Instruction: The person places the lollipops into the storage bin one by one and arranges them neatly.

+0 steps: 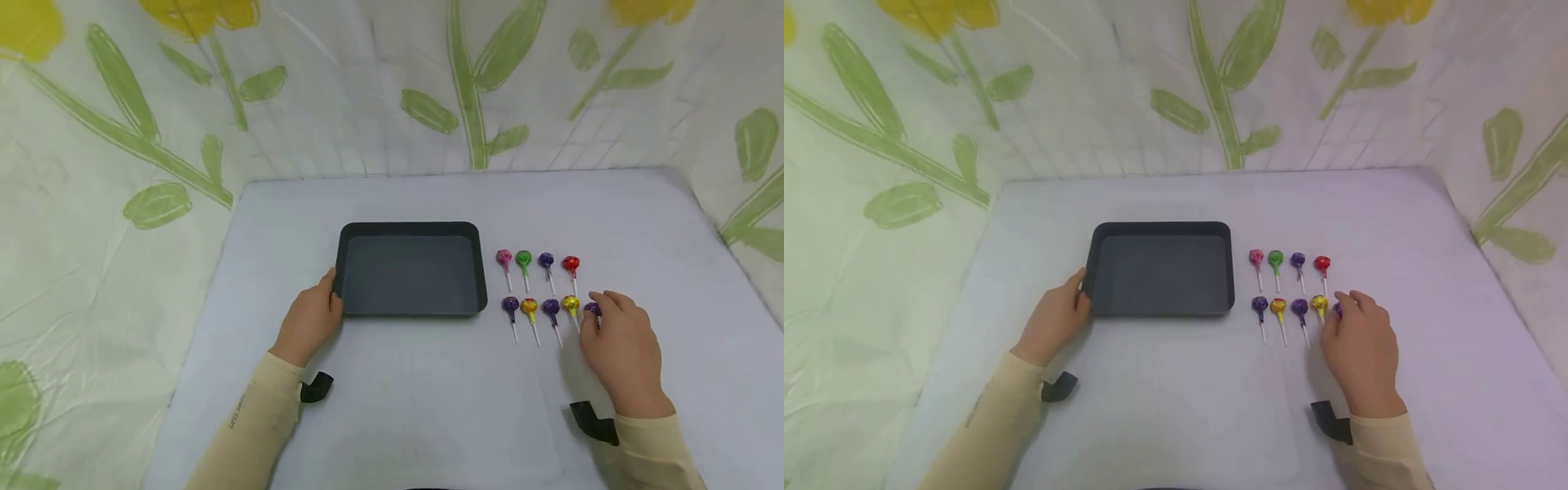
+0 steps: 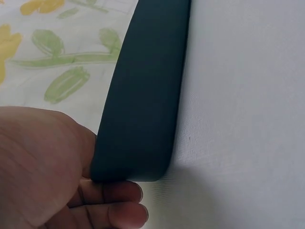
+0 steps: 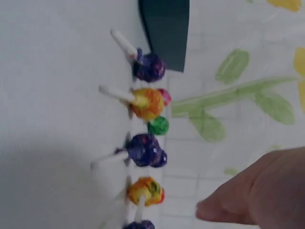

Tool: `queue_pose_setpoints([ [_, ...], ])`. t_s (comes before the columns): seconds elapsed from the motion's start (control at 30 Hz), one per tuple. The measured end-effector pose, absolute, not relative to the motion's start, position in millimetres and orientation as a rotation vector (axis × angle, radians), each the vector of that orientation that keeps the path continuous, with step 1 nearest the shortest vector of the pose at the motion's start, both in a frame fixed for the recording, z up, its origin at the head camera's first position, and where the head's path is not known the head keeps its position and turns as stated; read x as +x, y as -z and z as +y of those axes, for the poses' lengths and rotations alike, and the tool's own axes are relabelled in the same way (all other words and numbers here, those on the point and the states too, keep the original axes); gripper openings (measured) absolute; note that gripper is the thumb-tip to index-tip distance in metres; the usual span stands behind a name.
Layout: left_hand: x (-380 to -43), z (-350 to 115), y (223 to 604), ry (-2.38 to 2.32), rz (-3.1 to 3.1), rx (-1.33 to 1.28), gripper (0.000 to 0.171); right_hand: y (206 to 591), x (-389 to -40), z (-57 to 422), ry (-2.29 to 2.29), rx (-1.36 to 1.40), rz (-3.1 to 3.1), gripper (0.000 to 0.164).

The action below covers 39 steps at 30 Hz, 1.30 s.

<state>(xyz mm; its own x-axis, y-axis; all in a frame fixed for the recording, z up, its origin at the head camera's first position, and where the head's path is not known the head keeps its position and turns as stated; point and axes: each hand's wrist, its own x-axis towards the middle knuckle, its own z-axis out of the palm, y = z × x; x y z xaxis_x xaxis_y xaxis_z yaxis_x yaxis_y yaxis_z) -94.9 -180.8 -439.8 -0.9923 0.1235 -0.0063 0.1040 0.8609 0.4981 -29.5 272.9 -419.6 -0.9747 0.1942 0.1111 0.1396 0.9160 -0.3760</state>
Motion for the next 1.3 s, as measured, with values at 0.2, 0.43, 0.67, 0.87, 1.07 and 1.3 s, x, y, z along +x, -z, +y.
queue_pose_setpoints([
  [0.2,-94.2,-180.5,441.7,-0.787,3.009,0.192,0.056,415.1,-30.0,288.9,-0.515,-0.437,-3.111,0.047],
  [0.43,-93.2,-183.4,441.2,-0.778,3.034,0.169,0.056,418.0,-42.8,299.8,-0.489,-0.437,-3.248,0.053],
  [0.67,-94.1,-179.7,437.8,-0.796,3.017,0.191,0.056,426.3,-44.6,307.1,-0.473,-0.377,-3.304,0.049],
  [0.87,-92.8,-182.7,441.1,-0.775,3.035,0.178,0.055,426.2,-50.0,305.5,-0.469,-0.362,-3.303,0.047],
  [1.07,-91.6,-183.4,441.5,-0.785,3.051,0.190,0.055,416.9,-55.8,305.4,-0.457,-0.396,-3.309,0.044],
  [1.3,-92.4,-181.9,440.7,-0.788,3.056,0.195,0.054,406.8,-58.1,304.3,-0.494,-0.370,-3.267,0.044],
])
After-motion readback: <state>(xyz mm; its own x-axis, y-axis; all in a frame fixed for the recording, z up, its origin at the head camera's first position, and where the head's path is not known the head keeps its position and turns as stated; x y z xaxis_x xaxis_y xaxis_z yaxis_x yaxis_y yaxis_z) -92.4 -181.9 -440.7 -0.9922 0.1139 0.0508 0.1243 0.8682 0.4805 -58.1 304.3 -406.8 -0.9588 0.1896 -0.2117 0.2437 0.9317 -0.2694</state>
